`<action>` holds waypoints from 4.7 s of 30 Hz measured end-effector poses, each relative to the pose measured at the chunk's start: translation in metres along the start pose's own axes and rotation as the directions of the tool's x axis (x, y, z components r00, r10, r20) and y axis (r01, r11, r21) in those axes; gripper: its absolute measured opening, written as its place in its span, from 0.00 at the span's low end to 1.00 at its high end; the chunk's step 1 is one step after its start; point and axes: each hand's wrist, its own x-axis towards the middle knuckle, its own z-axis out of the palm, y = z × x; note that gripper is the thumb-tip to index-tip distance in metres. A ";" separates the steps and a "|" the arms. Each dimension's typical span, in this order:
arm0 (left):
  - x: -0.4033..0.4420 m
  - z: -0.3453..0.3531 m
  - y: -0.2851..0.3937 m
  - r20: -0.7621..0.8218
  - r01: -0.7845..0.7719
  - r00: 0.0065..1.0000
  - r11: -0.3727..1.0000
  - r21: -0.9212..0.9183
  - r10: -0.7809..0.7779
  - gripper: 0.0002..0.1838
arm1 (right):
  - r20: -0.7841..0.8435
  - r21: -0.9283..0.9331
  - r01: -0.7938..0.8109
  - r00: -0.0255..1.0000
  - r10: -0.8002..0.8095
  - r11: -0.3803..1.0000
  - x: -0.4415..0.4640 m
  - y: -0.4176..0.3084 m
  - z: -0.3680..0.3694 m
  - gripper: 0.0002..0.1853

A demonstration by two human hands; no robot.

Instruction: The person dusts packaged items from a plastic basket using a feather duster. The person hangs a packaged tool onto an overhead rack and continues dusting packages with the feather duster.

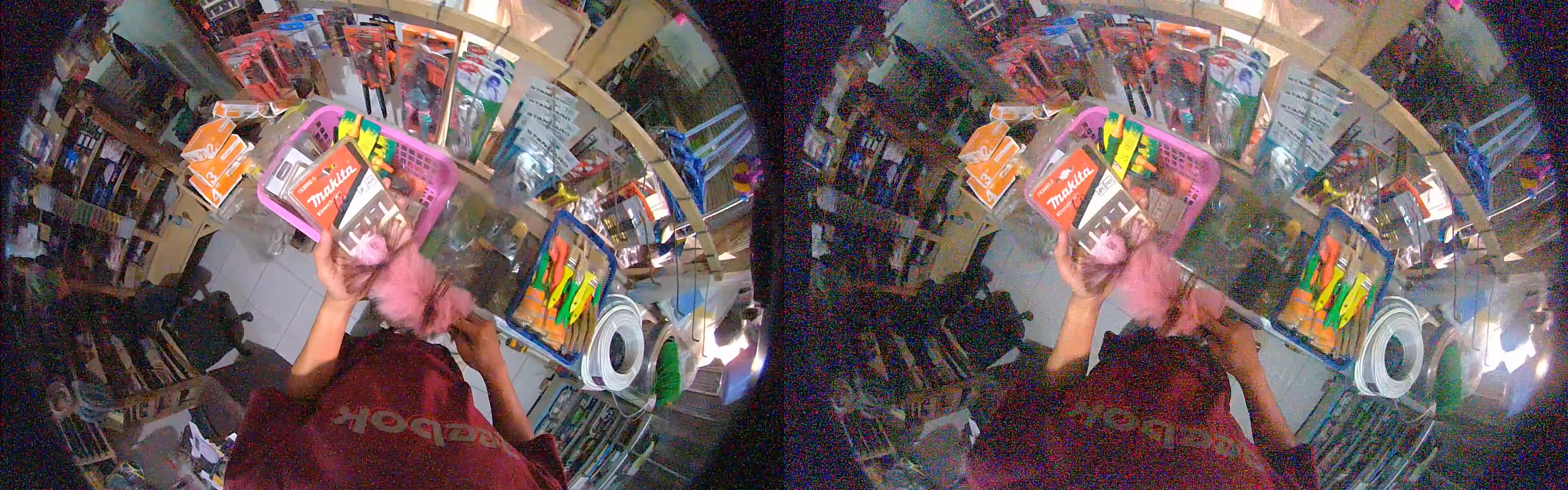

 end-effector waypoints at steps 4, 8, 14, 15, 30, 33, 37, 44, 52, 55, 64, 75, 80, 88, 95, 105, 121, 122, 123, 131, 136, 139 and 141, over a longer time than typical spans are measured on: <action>0.007 -0.026 0.019 0.016 -0.021 1.000 1.000 0.023 0.021 0.37 | -0.173 0.095 0.066 0.984 -0.049 0.993 0.027 -0.028 0.002 0.05; 0.010 -0.028 0.044 -0.032 0.014 0.999 0.995 -0.099 -0.018 0.34 | 0.028 0.023 0.070 0.997 -0.071 0.997 0.035 -0.048 0.016 0.07; 0.017 -0.060 0.076 -0.007 -0.012 1.000 0.999 -0.043 0.012 0.34 | 0.143 -0.055 0.112 0.984 -0.103 0.992 0.049 -0.073 0.039 0.07; 0.021 -0.071 0.077 -0.223 -0.013 0.975 1.000 -0.020 0.008 0.35 | 0.085 0.025 0.165 0.982 -0.166 0.986 0.053 -0.082 0.045 0.07; 0.051 -0.136 0.134 0.111 0.071 0.993 0.937 -0.341 -0.035 0.37 | -0.023 -0.117 0.066 0.997 -0.069 0.991 0.060 -0.137 0.108 0.20; 0.056 -0.142 0.142 0.115 0.082 0.992 0.937 -0.339 -0.045 0.38 | -0.248 0.049 -0.072 0.965 0.082 0.996 0.060 -0.129 0.127 0.23; 0.062 -0.135 0.151 0.183 0.163 0.978 0.907 -0.389 -0.097 0.39 | -0.246 -0.053 0.041 0.968 -0.053 0.998 0.058 -0.149 0.137 0.17; 0.055 -0.164 0.131 0.280 0.132 0.960 0.915 -0.380 -0.022 0.40 | -0.343 -0.004 -0.018 0.939 0.016 1.000 0.055 -0.146 0.152 0.15; 0.033 -0.142 0.119 0.182 0.521 0.853 0.823 -0.225 -0.490 0.36 | -0.411 0.038 -0.179 0.894 0.179 0.983 0.064 -0.176 0.140 0.16; 0.026 -0.143 0.105 0.187 0.528 0.849 0.808 -0.261 -0.494 0.36 | -0.336 -0.036 -0.017 0.942 0.004 0.999 0.061 -0.191 0.147 0.05; 0.014 -0.169 0.070 0.240 0.648 0.755 0.639 -0.414 -0.611 0.38 | -0.493 0.026 -0.096 0.864 0.097 0.995 0.068 -0.194 0.158 0.09; 0.016 -0.148 0.081 0.176 0.534 0.844 0.825 -0.186 -0.507 0.34 | -0.511 0.109 -0.183 0.833 0.213 0.977 0.078 -0.197 0.140 0.20; 0.012 -0.222 0.038 0.368 0.645 0.762 0.571 -0.508 -0.533 0.33 | -0.476 0.053 -0.124 0.869 0.134 0.991 0.077 -0.195 0.141 0.25; 0.022 -0.149 0.090 0.214 0.574 0.813 0.807 -0.137 -0.542 0.36 | -0.538 0.098 -0.137 0.826 0.168 0.986 0.078 -0.190 0.138 0.29; 0.027 -0.141 0.092 0.345 0.538 0.819 0.824 -0.180 -0.459 0.36 | -0.625 0.092 -0.071 0.773 0.113 0.993 0.084 -0.178 0.142 0.26; 0.015 -0.178 0.041 0.200 0.561 0.801 0.824 0.084 -0.565 0.34 | -0.464 0.127 -0.198 0.854 0.235 0.972 0.076 -0.169 0.131 0.28; 0.007 -0.116 0.029 0.397 0.221 0.852 0.922 0.319 -0.342 0.34 | -0.492 0.062 0.120 0.868 -0.075 0.991 0.058 -0.149 0.096 0.18; 0.008 -0.109 0.027 0.382 0.303 0.843 0.922 0.242 -0.378 0.34 | -0.474 0.045 0.036 0.880 -0.010 0.998 0.058 -0.144 0.093 0.17; 0.011 -0.099 0.028 0.369 0.380 0.833 0.911 0.161 -0.413 0.35 | -0.457 0.026 -0.047 0.888 0.054 0.999 0.062 -0.140 0.087 0.16; -0.001 -0.139 -0.033 0.236 0.349 0.896 0.925 0.151 -0.377 0.36 | -0.501 0.047 0.009 0.865 0.016 0.999 0.049 -0.124 0.079 0.09; 0.011 -0.047 0.016 0.148 0.401 0.911 0.910 -0.107 -0.384 0.37 | -0.500 0.309 -0.067 0.837 0.222 0.949 0.051 -0.121 0.056 0.10; 0.010 -0.047 0.015 0.172 0.439 0.899 0.831 -0.341 -0.404 0.37 | -0.484 0.173 -0.016 0.869 0.099 0.985 0.038 -0.111 0.066 0.11; 0.013 -0.043 0.010 0.221 0.408 0.912 0.699 -0.587 -0.346 0.37 | -0.446 0.078 -0.026 0.893 0.058 0.997 0.033 -0.100 0.066 0.13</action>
